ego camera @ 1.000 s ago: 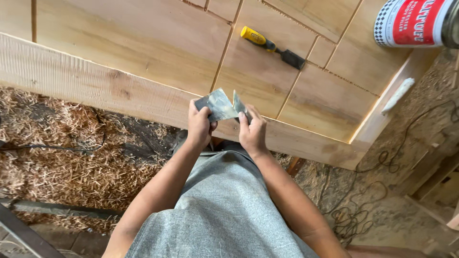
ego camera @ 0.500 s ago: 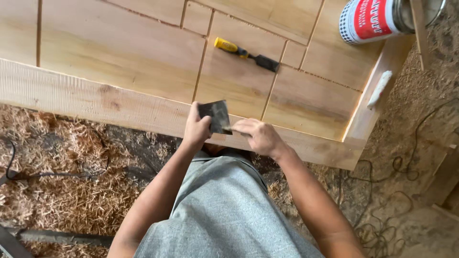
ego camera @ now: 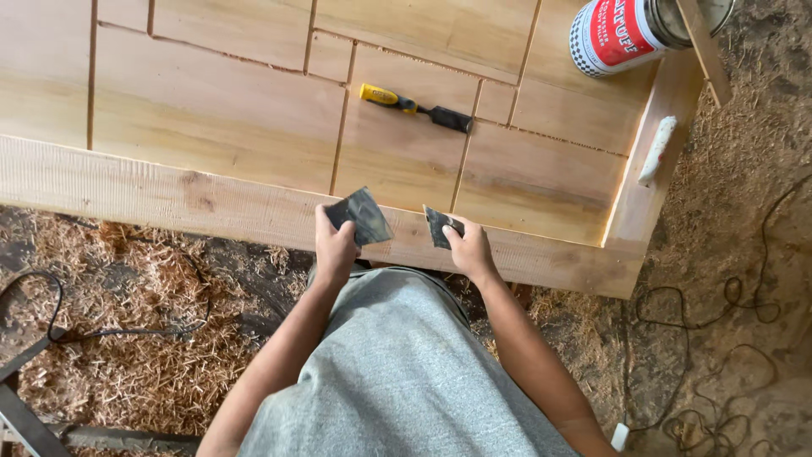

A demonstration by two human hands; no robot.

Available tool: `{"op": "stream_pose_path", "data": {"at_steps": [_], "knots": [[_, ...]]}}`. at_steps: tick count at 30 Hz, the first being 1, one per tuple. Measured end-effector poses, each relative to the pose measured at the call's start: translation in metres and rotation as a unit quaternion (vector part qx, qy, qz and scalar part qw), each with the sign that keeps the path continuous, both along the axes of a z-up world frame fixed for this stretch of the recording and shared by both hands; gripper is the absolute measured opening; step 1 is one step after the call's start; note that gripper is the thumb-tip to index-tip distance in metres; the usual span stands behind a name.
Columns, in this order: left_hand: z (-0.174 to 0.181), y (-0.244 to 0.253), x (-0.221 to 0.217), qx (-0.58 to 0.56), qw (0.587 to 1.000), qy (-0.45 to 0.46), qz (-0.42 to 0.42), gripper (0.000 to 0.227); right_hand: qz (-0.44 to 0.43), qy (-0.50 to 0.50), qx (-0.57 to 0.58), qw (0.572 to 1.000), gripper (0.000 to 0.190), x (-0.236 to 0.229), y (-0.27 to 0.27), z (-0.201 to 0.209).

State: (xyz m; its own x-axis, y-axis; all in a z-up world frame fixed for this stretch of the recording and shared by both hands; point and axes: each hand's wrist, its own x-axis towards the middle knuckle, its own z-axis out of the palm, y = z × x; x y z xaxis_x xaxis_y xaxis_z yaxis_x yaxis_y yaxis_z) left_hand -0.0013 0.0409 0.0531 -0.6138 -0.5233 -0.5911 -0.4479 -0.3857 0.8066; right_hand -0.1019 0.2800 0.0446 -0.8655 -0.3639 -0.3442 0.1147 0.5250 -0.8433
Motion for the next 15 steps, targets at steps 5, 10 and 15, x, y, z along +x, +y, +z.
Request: {"op": "stream_pose_path", "data": {"at_steps": [5, 10, 15], "knots": [[-0.001, -0.004, -0.005, 0.038, 0.999, 0.014, 0.004, 0.031, -0.025, -0.072, 0.082, 0.994, 0.034, -0.045, -0.02, -0.012], [-0.003, -0.035, -0.031, 0.045, 0.999, 0.002, 0.005, 0.028, 0.054, 0.152, 0.103, 0.981, 0.028, -0.127, -0.079, 0.02], [-0.015, -0.083, -0.063, 0.086, 0.996, 0.013, 0.018, 0.029, 0.168, 0.239, 0.065, 0.954, 0.026, -0.2, -0.164, 0.018]]}}
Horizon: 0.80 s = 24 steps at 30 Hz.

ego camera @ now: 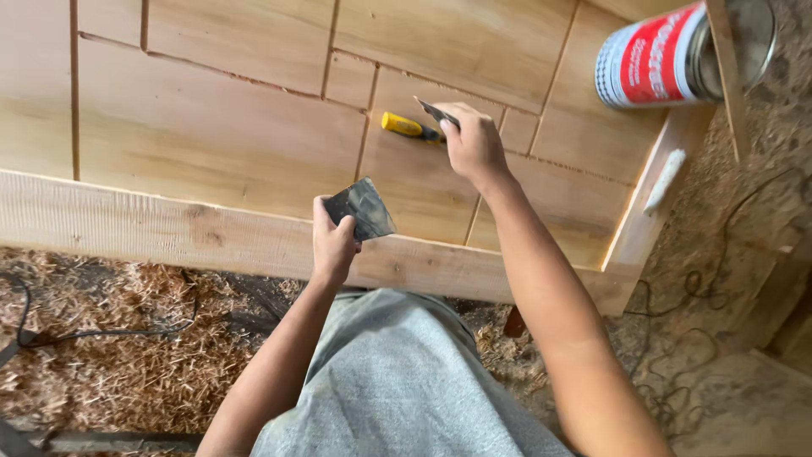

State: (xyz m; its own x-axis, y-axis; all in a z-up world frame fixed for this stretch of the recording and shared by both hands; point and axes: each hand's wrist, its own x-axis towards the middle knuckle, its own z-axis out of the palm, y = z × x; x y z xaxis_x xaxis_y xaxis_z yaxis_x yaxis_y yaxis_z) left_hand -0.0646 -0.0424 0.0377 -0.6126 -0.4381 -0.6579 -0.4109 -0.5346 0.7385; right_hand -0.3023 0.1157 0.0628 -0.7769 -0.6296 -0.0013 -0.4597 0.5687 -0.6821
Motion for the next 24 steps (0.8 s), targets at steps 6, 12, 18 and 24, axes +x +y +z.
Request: {"op": "stream_pose_path", "data": {"at_steps": [6, 12, 18, 24], "knots": [[-0.029, -0.058, -0.019, 0.045, 0.997, -0.025, 0.052, 0.031, 0.045, 0.024, 0.151, 0.987, 0.026, -0.075, -0.099, -0.043], [-0.051, -0.09, -0.016, 0.081, 0.994, -0.046, 0.06, 0.031, 0.041, 0.101, 0.194, 0.975, 0.025, -0.066, -0.135, -0.071], [-0.054, -0.102, -0.025, 0.116, 0.992, -0.039, 0.033, 0.034, 0.03, 0.154, 0.179, 0.971, 0.033, -0.04, -0.126, -0.09], [-0.052, -0.099, -0.032, 0.11, 0.993, -0.039, 0.018, 0.034, 0.035, 0.181, 0.165, 0.969, 0.038, -0.044, -0.111, -0.082]]}}
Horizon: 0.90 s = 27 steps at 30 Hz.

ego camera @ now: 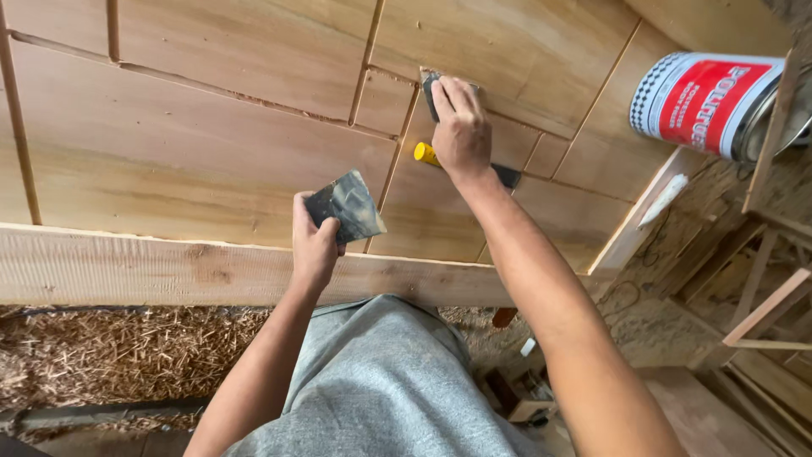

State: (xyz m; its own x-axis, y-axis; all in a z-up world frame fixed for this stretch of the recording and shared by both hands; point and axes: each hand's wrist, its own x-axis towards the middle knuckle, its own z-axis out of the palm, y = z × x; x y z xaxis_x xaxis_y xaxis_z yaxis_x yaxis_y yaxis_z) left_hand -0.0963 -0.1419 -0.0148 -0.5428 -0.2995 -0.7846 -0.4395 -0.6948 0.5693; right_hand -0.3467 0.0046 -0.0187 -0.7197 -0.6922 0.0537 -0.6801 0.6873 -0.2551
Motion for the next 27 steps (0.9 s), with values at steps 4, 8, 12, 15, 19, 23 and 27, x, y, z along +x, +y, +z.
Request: {"op": "stream_pose_path", "data": {"at_steps": [4, 8, 12, 15, 19, 23, 27], "knots": [[-0.004, 0.008, -0.01, 0.006, 1.0, 0.01, -0.01, 0.037, -0.03, -0.081, 0.016, 0.996, 0.037, -0.005, -0.001, 0.006], [0.0, 0.019, -0.009, 0.015, 0.999, 0.029, -0.015, 0.034, -0.022, -0.006, -0.004, 1.0, 0.033, -0.001, 0.005, -0.002], [0.004, 0.021, -0.01, 0.021, 0.999, 0.035, -0.018, 0.034, -0.013, -0.007, 0.017, 1.0, 0.034, -0.003, 0.013, -0.007], [0.001, 0.022, -0.012, 0.033, 0.999, 0.022, -0.019, 0.034, -0.03, -0.011, 0.022, 0.999, 0.03, -0.007, 0.022, -0.01], [0.002, 0.024, -0.008, -0.004, 0.999, 0.02, -0.041, 0.032, -0.005, 0.024, 0.02, 1.0, 0.037, -0.002, 0.03, -0.01], [-0.001, 0.024, -0.015, 0.008, 0.999, 0.012, -0.037, 0.034, -0.024, -0.013, 0.019, 0.999, 0.034, -0.009, 0.034, -0.008], [-0.002, 0.025, -0.011, -0.005, 0.999, 0.009, -0.038, 0.032, -0.017, 0.02, 0.006, 1.0, 0.039, -0.005, 0.042, -0.01]]}}
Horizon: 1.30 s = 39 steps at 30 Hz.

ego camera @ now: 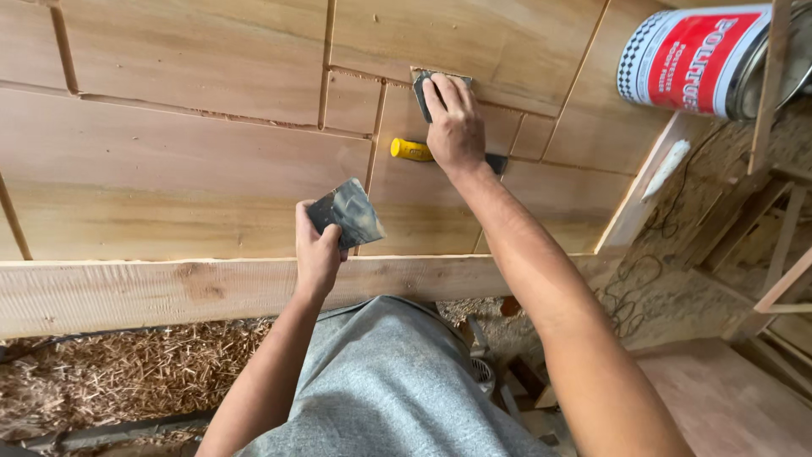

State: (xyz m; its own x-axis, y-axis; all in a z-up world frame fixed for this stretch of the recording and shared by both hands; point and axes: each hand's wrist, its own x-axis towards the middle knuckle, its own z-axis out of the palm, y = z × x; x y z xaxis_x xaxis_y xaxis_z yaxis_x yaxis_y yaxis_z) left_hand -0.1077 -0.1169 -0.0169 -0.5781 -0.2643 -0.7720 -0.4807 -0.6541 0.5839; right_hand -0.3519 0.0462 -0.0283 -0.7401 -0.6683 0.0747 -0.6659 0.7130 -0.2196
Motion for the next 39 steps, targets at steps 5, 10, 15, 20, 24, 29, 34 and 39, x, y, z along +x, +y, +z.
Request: {"op": "stream_pose_path", "data": {"at_steps": [5, 10, 15, 20, 24, 29, 34, 39], "knots": [[-0.001, -0.003, -0.008, 0.006, 1.0, -0.005, -0.009, 0.034, -0.006, -0.039, 0.006, 0.999, 0.033, -0.008, -0.002, 0.004], [-0.004, 0.001, -0.005, 0.006, 1.0, 0.008, -0.009, 0.033, 0.011, 0.026, 0.003, 1.0, 0.04, 0.004, 0.007, 0.005], [-0.003, -0.003, -0.008, 0.021, 1.0, 0.001, -0.003, 0.036, -0.119, -0.067, 0.048, 0.99, 0.032, -0.005, 0.0, 0.015], [-0.008, -0.007, -0.005, 0.023, 0.999, 0.015, 0.018, 0.034, -0.179, -0.052, 0.109, 0.977, 0.028, -0.002, -0.038, 0.002], [-0.009, -0.007, 0.001, -0.005, 1.0, 0.005, 0.008, 0.032, -0.119, -0.079, 0.119, 0.983, 0.021, 0.011, -0.068, -0.012], [0.002, -0.011, -0.008, 0.013, 0.999, 0.025, 0.029, 0.034, 0.01, -0.116, 0.0, 0.993, 0.027, 0.009, -0.08, 0.027], [0.023, -0.028, -0.028, 0.065, 0.985, 0.06, 0.146, 0.032, 0.002, -0.263, -0.212, 0.941, 0.029, 0.052, -0.065, 0.114], [0.054, -0.023, -0.042, 0.121, 0.969, 0.07, 0.202, 0.031, -0.008, -0.223, -0.216, 0.951, 0.032, 0.136, -0.026, 0.145]]}}
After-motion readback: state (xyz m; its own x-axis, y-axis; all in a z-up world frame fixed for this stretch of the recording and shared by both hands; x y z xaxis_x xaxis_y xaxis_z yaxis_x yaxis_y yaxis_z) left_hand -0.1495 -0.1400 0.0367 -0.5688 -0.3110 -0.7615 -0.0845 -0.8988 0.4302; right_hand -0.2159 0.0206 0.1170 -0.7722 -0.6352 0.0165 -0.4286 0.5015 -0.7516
